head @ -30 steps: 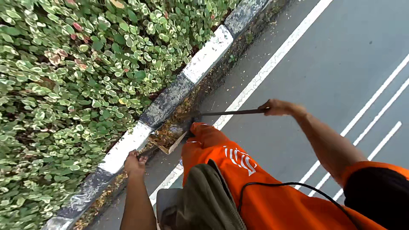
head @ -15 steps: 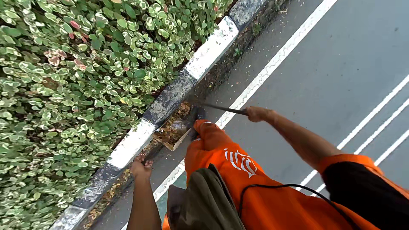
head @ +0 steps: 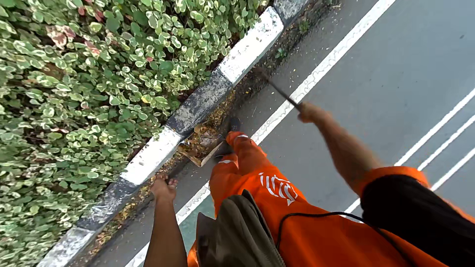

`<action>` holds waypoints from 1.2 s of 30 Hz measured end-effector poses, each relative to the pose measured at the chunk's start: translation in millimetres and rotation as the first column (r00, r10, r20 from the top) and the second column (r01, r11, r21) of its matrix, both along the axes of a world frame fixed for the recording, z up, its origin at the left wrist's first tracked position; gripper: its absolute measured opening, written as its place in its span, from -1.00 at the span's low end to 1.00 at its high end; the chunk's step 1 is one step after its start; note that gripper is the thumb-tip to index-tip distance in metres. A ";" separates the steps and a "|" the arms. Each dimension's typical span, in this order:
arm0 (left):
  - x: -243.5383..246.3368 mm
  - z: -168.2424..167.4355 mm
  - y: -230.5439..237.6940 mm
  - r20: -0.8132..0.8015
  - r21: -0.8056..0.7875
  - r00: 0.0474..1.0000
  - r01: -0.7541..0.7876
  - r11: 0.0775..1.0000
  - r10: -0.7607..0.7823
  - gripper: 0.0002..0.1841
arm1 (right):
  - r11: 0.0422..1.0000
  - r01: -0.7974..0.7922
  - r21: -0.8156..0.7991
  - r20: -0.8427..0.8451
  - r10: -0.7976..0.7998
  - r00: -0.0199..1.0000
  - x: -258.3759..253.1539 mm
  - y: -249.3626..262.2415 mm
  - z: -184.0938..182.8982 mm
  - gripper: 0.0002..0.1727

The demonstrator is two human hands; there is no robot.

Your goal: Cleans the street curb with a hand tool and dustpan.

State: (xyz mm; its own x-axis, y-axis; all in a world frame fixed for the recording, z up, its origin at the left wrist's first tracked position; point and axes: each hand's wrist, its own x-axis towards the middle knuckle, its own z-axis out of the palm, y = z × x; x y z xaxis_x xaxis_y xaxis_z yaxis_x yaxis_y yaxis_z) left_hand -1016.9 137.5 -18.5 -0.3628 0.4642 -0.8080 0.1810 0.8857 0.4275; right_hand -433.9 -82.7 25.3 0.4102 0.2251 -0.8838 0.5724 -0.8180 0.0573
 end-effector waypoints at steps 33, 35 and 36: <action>-297.5 14.4 -16.8 0.158 0.090 0.981 -0.125 0.988 0.110 -0.76 | 0.991 0.134 -0.013 0.332 -0.122 0.935 -226.3 -60.1 65.5 -0.68; -281.6 8.2 -14.1 0.098 0.099 0.987 -0.134 0.986 0.124 -0.77 | 0.988 0.153 -0.009 0.222 -0.147 0.964 -238.4 -17.2 2.7 -0.56; -276.3 5.9 -13.4 0.081 0.099 0.988 -0.139 0.985 0.131 -0.77 | 0.991 0.135 -0.023 0.157 -0.130 0.979 -253.4 2.7 -24.0 -0.49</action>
State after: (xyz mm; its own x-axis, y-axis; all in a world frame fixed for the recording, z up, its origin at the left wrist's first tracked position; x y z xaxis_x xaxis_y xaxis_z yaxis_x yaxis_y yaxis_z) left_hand -1293.3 124.2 -12.7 -0.3691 0.4979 -0.7848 0.0269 0.8497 0.5265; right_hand -687.4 -80.0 1.2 0.5666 0.1314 -0.8134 0.4415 -0.8820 0.1650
